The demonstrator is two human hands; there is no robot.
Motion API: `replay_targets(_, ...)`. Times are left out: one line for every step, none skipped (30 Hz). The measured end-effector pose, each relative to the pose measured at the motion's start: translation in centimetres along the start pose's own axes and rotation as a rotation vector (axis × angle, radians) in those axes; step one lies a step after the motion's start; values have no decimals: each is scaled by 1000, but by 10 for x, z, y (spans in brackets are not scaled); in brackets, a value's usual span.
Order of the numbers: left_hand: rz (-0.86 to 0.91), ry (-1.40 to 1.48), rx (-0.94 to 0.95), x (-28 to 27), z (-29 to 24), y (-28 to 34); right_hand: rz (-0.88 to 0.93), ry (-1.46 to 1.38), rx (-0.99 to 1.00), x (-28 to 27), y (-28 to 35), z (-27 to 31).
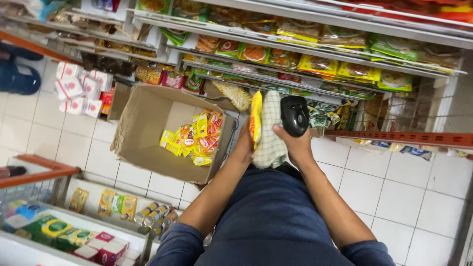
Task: The person picks up yellow seasoning packets from a cardboard box, scans them with a handheld barcode scanner, and places them onto a store shelf.
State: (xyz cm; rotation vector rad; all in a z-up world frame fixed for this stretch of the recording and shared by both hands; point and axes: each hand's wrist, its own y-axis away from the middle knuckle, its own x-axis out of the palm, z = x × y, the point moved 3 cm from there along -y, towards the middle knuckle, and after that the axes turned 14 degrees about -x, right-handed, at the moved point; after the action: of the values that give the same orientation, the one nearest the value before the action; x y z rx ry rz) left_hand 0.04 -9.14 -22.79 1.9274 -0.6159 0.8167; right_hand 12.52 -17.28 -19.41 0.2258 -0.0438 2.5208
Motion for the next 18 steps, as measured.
replay_targets(0,41,-12,-1,1,2,-8,-27,13,2,-1,-4)
replay_targets(4,78,-18,-4,1,4,-16,-54,27,5,-2,-6)
replay_targets(4,129,-33,-7,4,6,-23,-78,43,7,-2,-8)
replay_targets(-16,121,-22,-13,5,8,-7,-60,56,10,-1,-10)
replay_targets(-34,115,-9,-20,7,8,10,-41,66,13,-2,-12)
replay_targets(-52,108,3,-28,9,7,27,-21,76,16,-2,-14)
replay_targets(-40,109,-4,-38,11,7,55,-50,110,20,-2,-17)
replay_targets(-28,111,-10,-48,11,6,84,-78,145,24,-1,-20)
replay_targets(-15,113,-18,-58,14,8,110,-104,182,28,1,-22)
replay_targets(-47,94,-15,-69,16,11,138,-86,183,30,4,-24)
replay_targets(-80,71,-14,-80,16,14,165,-71,182,33,5,-28)
replay_targets(-113,49,-13,-90,14,18,191,-57,181,37,5,-32)
replay_targets(-160,62,30,-100,10,23,216,15,155,41,5,-35)
replay_targets(-208,76,73,-108,2,28,240,88,128,45,4,-38)
replay_targets(-252,91,113,-114,-3,32,262,163,100,47,3,-39)
replay_targets(-238,104,152,-117,-10,38,289,239,38,49,1,-37)
replay_targets(-227,114,194,-121,-20,48,318,309,-23,55,-2,-36)
replay_targets(-217,123,235,-124,-29,56,346,377,-85,62,-6,-34)
